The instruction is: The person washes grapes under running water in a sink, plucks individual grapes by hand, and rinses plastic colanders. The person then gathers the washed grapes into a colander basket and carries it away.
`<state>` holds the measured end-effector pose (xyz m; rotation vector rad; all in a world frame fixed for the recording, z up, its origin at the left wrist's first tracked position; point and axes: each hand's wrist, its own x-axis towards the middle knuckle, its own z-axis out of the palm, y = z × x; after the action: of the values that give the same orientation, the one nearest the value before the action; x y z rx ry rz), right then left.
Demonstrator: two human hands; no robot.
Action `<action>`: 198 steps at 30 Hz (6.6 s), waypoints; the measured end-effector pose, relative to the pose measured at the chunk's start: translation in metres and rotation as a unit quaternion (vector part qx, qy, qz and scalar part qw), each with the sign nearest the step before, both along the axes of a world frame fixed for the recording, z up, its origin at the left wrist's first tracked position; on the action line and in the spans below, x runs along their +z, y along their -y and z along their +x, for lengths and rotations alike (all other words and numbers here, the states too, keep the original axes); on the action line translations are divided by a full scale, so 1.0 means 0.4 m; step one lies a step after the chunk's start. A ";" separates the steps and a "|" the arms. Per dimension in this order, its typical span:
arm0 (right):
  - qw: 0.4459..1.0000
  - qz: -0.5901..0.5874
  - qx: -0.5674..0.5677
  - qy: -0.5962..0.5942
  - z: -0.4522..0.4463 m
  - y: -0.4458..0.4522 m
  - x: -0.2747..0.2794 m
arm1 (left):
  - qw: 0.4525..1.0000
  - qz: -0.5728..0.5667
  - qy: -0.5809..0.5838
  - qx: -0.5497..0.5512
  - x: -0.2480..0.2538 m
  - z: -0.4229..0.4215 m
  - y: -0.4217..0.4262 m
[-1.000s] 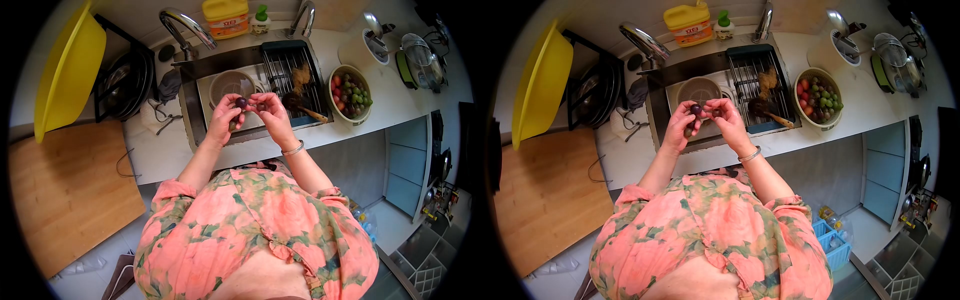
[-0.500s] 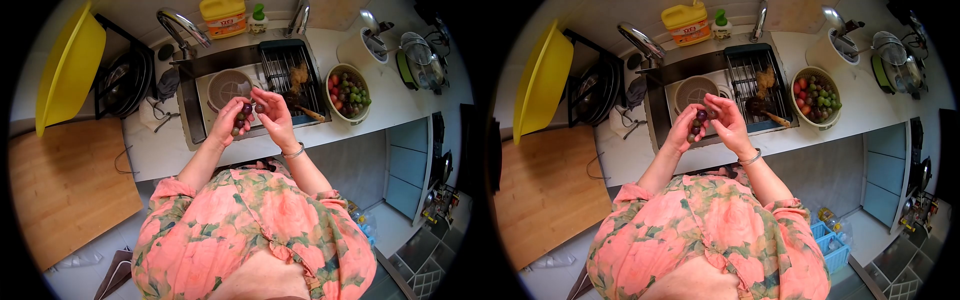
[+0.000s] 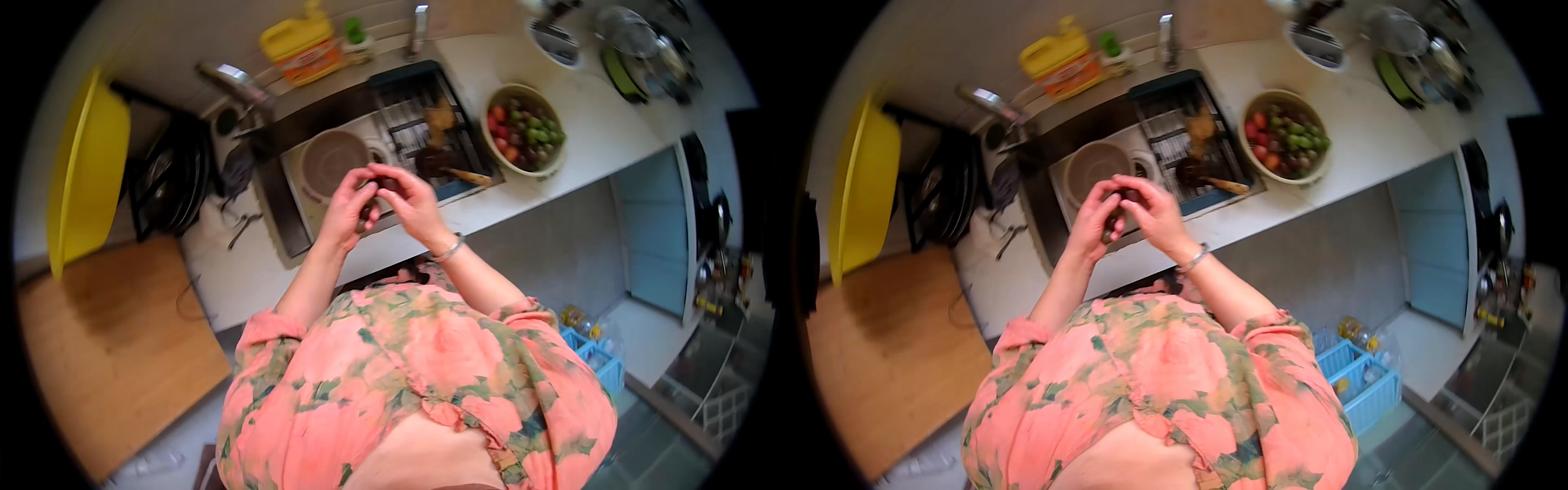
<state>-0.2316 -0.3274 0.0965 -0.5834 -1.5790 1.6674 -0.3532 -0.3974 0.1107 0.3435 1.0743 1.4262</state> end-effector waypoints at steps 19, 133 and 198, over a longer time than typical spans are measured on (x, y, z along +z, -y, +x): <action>0.955 -0.166 -0.244 0.042 0.336 -0.105 -0.045 | 0.983 -0.110 0.119 -0.084 -0.091 0.301 -0.566; 0.889 -0.110 -0.060 0.440 0.169 -0.202 -0.092 | 0.546 -0.068 -0.801 -0.237 -0.814 -0.353 -0.092; 0.864 -0.296 0.085 0.398 -0.190 -0.265 -0.149 | 0.750 -0.231 -0.616 0.074 -0.208 -0.624 -0.005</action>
<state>-0.3075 -0.2216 0.0369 -1.6654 -1.6474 2.2218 -0.6028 -0.3955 0.0273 0.9037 2.5163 0.8839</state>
